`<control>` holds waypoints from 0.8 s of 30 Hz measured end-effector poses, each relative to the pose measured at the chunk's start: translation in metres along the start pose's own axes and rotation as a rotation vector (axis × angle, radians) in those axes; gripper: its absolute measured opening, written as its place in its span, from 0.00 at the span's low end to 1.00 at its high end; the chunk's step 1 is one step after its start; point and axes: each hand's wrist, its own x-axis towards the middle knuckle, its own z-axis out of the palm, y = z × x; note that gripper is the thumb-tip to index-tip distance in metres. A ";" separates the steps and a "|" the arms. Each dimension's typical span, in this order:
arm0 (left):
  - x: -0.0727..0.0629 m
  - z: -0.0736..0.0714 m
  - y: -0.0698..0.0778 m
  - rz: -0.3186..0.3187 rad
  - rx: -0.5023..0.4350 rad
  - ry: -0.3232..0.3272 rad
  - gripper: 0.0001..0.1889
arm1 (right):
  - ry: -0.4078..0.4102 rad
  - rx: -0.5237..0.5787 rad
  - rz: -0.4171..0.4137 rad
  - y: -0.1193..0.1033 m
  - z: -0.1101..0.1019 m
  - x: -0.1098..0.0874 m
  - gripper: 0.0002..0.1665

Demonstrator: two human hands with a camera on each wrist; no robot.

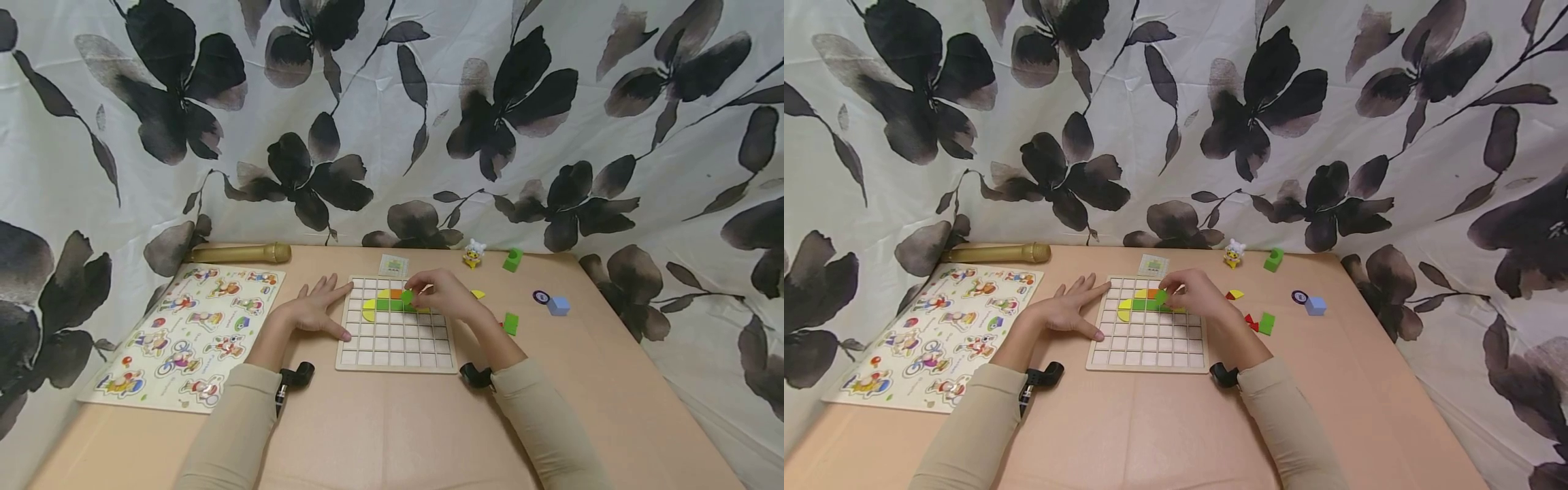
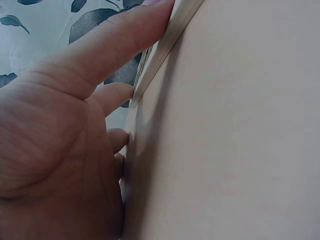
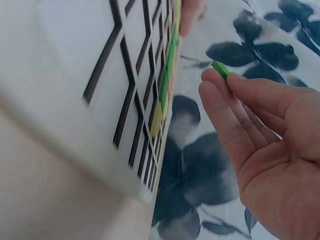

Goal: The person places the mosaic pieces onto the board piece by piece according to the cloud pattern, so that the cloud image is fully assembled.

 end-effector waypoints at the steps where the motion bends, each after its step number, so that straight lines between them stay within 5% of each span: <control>1: 0.000 0.000 0.000 -0.001 0.002 -0.001 0.66 | -0.014 -0.016 -0.007 -0.001 0.002 0.003 0.15; 13: 0.000 -0.001 0.002 0.001 -0.004 -0.006 0.66 | -0.159 -0.204 -0.058 -0.016 0.028 0.026 0.13; 24: -0.001 -0.002 0.002 -0.004 -0.012 -0.012 0.66 | -0.183 -0.316 -0.080 -0.016 0.041 0.033 0.09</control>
